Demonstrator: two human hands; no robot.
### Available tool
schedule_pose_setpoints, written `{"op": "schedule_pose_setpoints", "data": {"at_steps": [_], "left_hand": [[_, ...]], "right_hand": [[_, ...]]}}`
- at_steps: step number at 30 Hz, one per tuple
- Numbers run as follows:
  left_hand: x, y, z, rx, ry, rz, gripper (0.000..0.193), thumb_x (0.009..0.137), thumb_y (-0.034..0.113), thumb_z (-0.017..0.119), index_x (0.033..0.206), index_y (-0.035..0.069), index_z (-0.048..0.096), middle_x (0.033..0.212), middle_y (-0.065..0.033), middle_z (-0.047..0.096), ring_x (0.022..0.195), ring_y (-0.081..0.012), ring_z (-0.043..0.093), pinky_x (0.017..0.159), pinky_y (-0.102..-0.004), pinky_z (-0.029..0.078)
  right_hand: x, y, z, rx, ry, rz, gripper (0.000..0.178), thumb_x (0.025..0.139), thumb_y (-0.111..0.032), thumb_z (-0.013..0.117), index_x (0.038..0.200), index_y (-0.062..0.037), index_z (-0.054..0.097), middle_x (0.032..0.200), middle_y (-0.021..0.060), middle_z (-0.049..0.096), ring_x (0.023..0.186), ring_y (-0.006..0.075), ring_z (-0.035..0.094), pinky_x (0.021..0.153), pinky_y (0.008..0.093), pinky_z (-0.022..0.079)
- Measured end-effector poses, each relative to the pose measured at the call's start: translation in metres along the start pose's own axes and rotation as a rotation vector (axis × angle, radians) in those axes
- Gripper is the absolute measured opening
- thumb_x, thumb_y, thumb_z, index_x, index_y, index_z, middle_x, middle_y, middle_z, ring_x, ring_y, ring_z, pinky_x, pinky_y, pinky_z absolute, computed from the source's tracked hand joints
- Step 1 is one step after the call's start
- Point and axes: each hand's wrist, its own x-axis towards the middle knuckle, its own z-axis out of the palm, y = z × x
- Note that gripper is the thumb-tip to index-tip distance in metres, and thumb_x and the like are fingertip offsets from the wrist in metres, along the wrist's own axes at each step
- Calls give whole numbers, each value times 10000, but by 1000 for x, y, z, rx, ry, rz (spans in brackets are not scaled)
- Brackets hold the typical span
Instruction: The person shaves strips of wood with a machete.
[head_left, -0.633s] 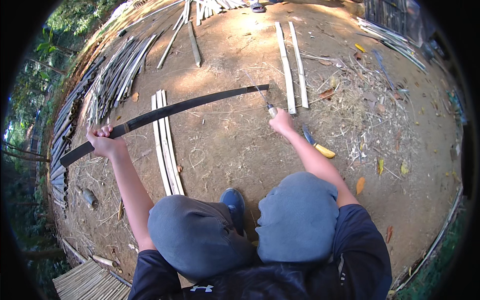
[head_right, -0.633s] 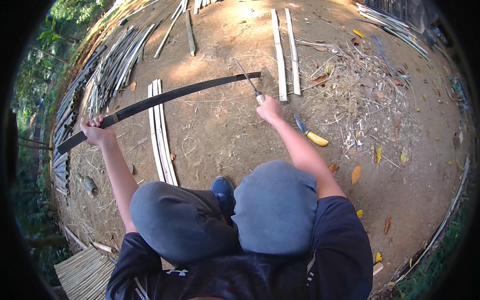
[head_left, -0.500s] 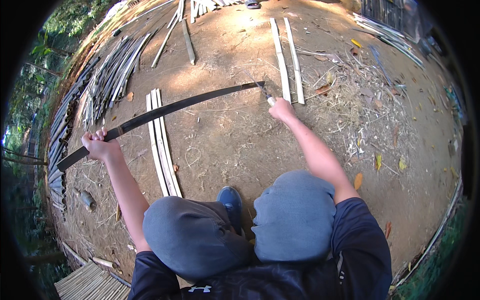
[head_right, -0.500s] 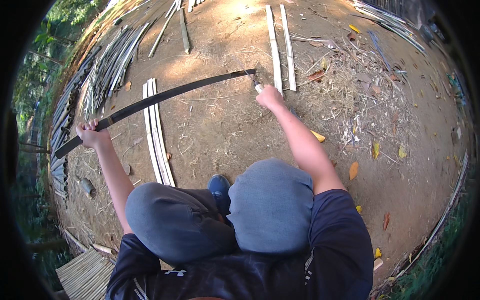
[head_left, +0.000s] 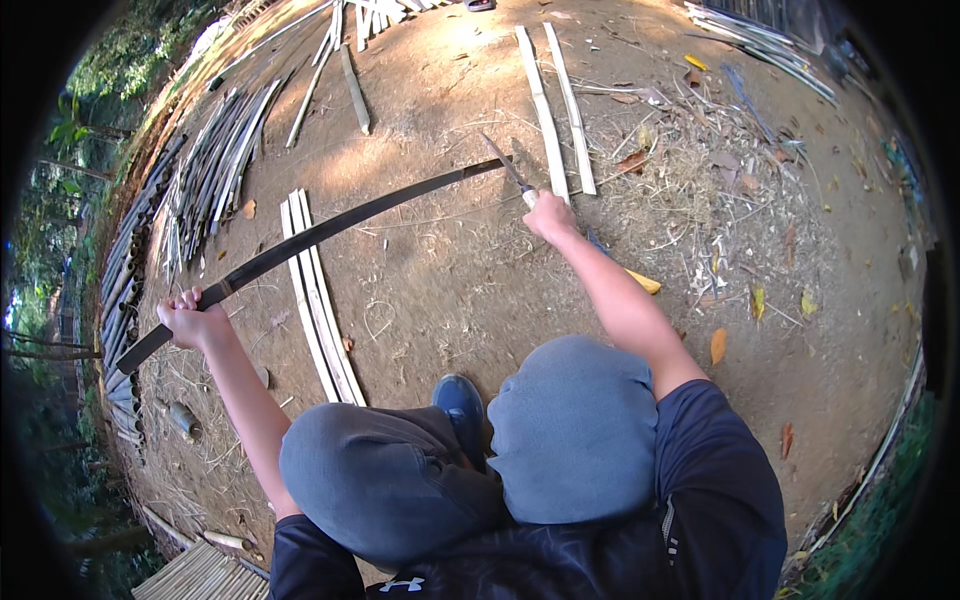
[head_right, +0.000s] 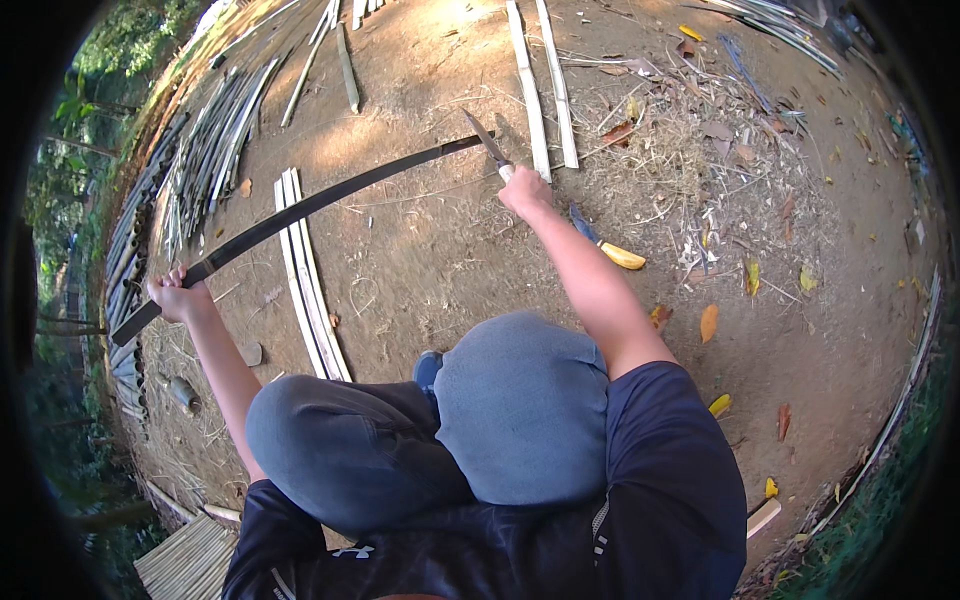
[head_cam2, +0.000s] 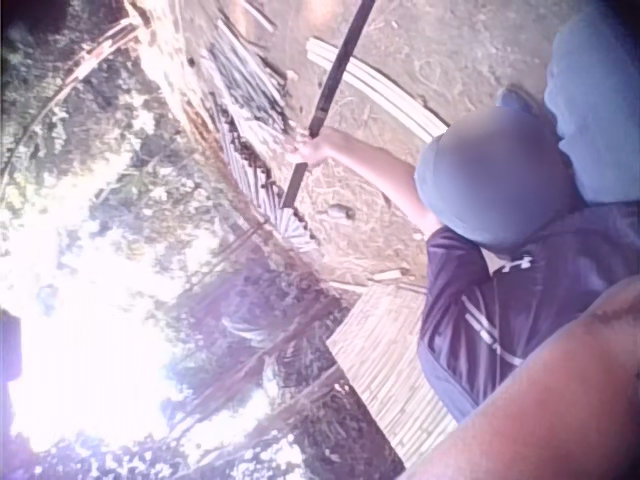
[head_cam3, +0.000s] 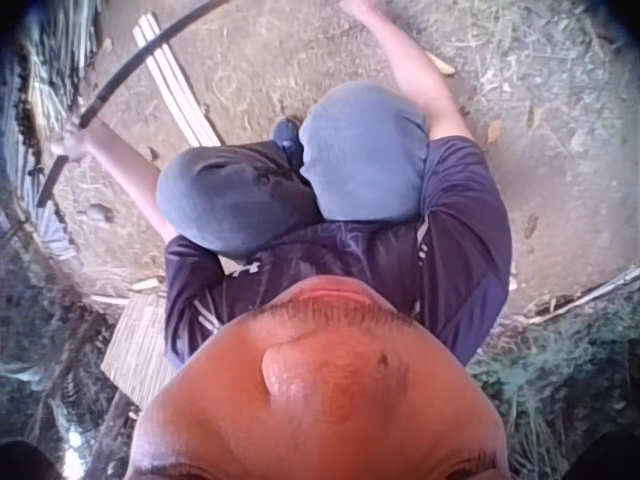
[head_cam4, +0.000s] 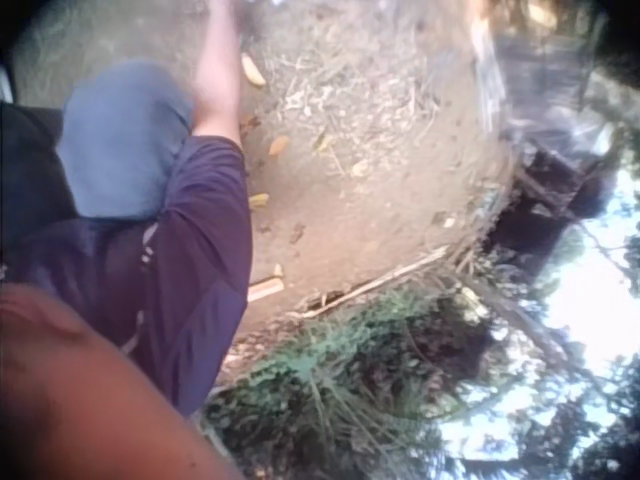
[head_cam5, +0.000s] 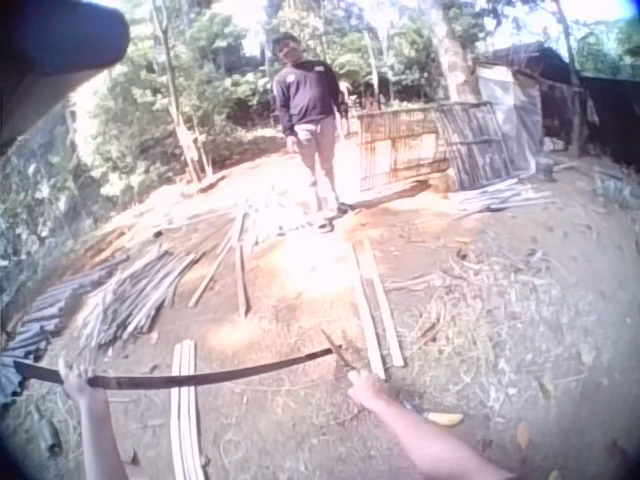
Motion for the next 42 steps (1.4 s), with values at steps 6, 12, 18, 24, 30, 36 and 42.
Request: {"op": "schedule_pose_setpoints", "data": {"at_steps": [6, 12, 18, 24, 30, 36, 42], "left_hand": [[10, -1, -4, -7, -48, 11, 244, 934, 74, 482, 726, 115, 362, 603, 27, 294, 505, -115, 295, 516, -293, 375], [4, -3, 6, 12, -42, 20, 284, 926, 70, 457, 679, 125, 328, 594, 19, 272, 517, -121, 286, 542, -302, 388], [21, 24, -18, -51, -212, -64, 280, 855, 137, 467, 627, 178, 310, 525, 47, 303, 417, -85, 310, 433, -259, 336], [-15, 7, 22, -199, -594, -138, 229, 827, 190, 481, 625, 147, 382, 471, 6, 377, 439, -169, 419, 481, -328, 394], [-12, 21, 2, -242, -721, -110, 254, 873, 240, 479, 656, 145, 386, 470, -25, 381, 375, -169, 383, 394, -316, 377], [-36, 18, 17, -20, -434, 45, 525, 884, 576, 643, 817, 94, 447, 579, -48, 524, 532, -220, 607, 562, -400, 572], [-23, 37, 21, 38, -544, 88, 729, 856, 694, 530, 1194, 56, 431, 1049, -179, 655, 812, -286, 699, 791, -416, 600]], "right_hand": [[-3, 15, 16, -27, -27, -38, 338, 837, -155, 640, 1166, -79, 627, 1101, 194, 712, 1054, 365, 685, 908, 459, 548], [6, 22, 0, -27, -24, 36, 373, 853, -145, 641, 1221, -91, 614, 1124, 166, 708, 1074, 323, 689, 909, 442, 555], [-8, 16, 13, 41, -58, 9, 389, 835, -154, 641, 1220, -103, 632, 1118, 184, 712, 1069, 358, 680, 934, 456, 533], [21, 87, -20, 232, 96, -12, 287, 771, -144, 621, 1037, -68, 700, 937, 180, 738, 873, 349, 716, 791, 441, 545], [-55, -19, -96, 530, -130, -226, 118, 772, -9, 631, 872, -24, 569, 647, 28, 554, 468, 117, 534, 435, 291, 445], [-127, -123, -146, 453, -318, -419, 183, 801, -60, 692, 905, -49, 541, 682, -2, 540, 483, 77, 499, 446, 265, 434], [-178, -203, -163, 402, -435, -499, 192, 810, -69, 696, 918, -29, 543, 678, 2, 537, 503, 86, 517, 467, 271, 434]]}}
